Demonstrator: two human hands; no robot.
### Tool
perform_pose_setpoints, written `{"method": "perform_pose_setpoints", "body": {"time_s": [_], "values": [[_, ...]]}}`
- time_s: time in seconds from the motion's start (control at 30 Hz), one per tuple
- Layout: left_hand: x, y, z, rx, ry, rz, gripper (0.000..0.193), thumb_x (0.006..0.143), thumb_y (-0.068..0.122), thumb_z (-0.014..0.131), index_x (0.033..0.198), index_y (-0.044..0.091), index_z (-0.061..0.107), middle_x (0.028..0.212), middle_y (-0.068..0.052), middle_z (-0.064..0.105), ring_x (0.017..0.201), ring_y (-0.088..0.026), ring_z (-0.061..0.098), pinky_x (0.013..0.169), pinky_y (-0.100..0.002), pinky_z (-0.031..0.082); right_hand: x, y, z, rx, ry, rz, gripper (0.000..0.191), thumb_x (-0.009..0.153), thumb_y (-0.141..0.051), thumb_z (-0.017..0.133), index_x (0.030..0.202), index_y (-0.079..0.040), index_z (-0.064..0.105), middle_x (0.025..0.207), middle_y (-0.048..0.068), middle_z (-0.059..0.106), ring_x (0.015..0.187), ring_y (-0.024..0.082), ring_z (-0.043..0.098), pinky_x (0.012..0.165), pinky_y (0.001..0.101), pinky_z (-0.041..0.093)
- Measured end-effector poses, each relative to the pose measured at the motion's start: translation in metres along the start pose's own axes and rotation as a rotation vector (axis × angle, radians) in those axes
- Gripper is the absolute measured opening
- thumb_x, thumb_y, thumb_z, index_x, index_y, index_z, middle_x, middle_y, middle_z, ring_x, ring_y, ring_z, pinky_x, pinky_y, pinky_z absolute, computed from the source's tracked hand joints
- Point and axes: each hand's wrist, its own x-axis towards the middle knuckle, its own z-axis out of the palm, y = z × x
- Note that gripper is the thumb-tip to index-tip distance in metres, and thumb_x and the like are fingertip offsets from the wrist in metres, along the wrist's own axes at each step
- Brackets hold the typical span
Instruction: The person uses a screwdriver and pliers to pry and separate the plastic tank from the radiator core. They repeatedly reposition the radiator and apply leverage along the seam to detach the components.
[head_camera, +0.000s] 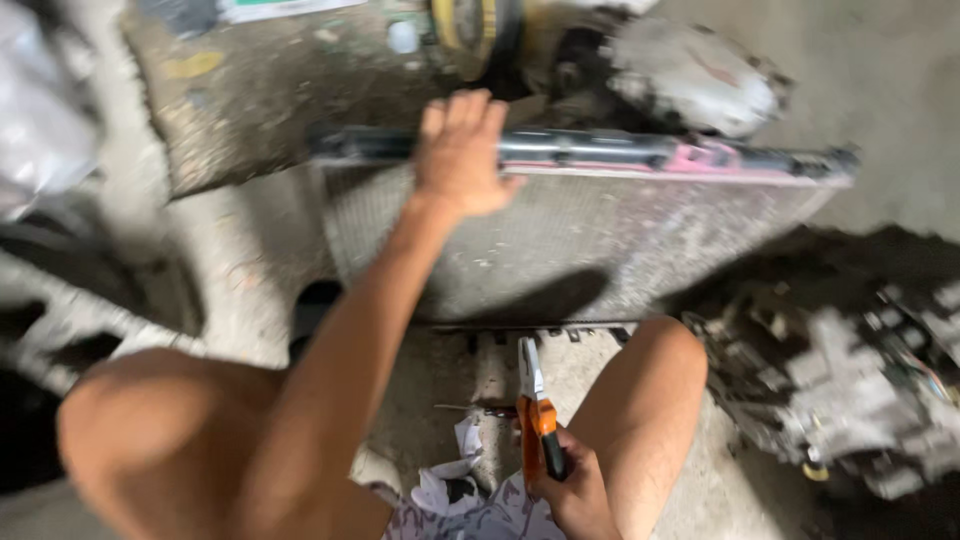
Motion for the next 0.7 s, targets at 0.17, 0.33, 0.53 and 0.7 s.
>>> {"method": "perform_pose_setpoints", "body": {"time_s": [0.17, 0.33, 0.53, 0.7], "values": [[0.035, 0.002, -0.01, -0.083, -0.529, -0.16, 0.096, 0.073, 0.057, 0.084, 0.147, 0.008, 0.049, 0.13, -0.019, 0.063, 0.119, -0.034, 0.062, 0.1, -0.045, 0.049, -0.015, 0.01, -0.016, 0.119, 0.151, 0.215, 0.055, 0.065, 0.013, 0.069, 0.117, -0.002, 0.07, 0.076, 0.008, 0.069, 0.063, 0.017, 0.065, 0.057, 0.0301, 0.054], [0.037, 0.002, 0.002, 0.004, -0.723, -0.246, 0.078, 0.081, 0.053, 0.072, 0.143, 0.01, 0.053, 0.114, -0.016, 0.075, 0.097, -0.029, 0.074, 0.086, -0.047, 0.06, -0.028, 0.035, -0.014, 0.087, 0.101, 0.167, 0.052, 0.066, 0.01, 0.068, 0.118, -0.001, 0.069, 0.076, 0.004, 0.062, 0.065, 0.014, 0.059, 0.057, 0.0286, 0.05], [0.004, -0.015, 0.001, -0.091, -0.709, -0.018, 0.085, 0.074, 0.052, 0.082, 0.139, 0.008, 0.049, 0.107, -0.016, 0.07, 0.095, -0.028, 0.07, 0.082, -0.046, 0.057, -0.035, 0.049, 0.0, 0.073, 0.023, 0.127, 0.049, 0.066, 0.007, 0.069, 0.114, -0.001, 0.067, 0.08, 0.0, 0.057, 0.071, 0.011, 0.056, 0.06, 0.0285, 0.049], [-0.029, -0.02, -0.006, -0.19, -0.774, 0.115, 0.078, 0.067, 0.034, 0.086, 0.131, 0.01, 0.048, 0.103, -0.016, 0.073, 0.09, -0.027, 0.073, 0.075, -0.042, 0.057, -0.038, 0.059, 0.002, 0.011, -0.028, 0.177, 0.046, 0.067, 0.006, 0.068, 0.112, -0.002, 0.068, 0.078, -0.001, 0.057, 0.068, 0.01, 0.054, 0.059, 0.0272, 0.047]]}}
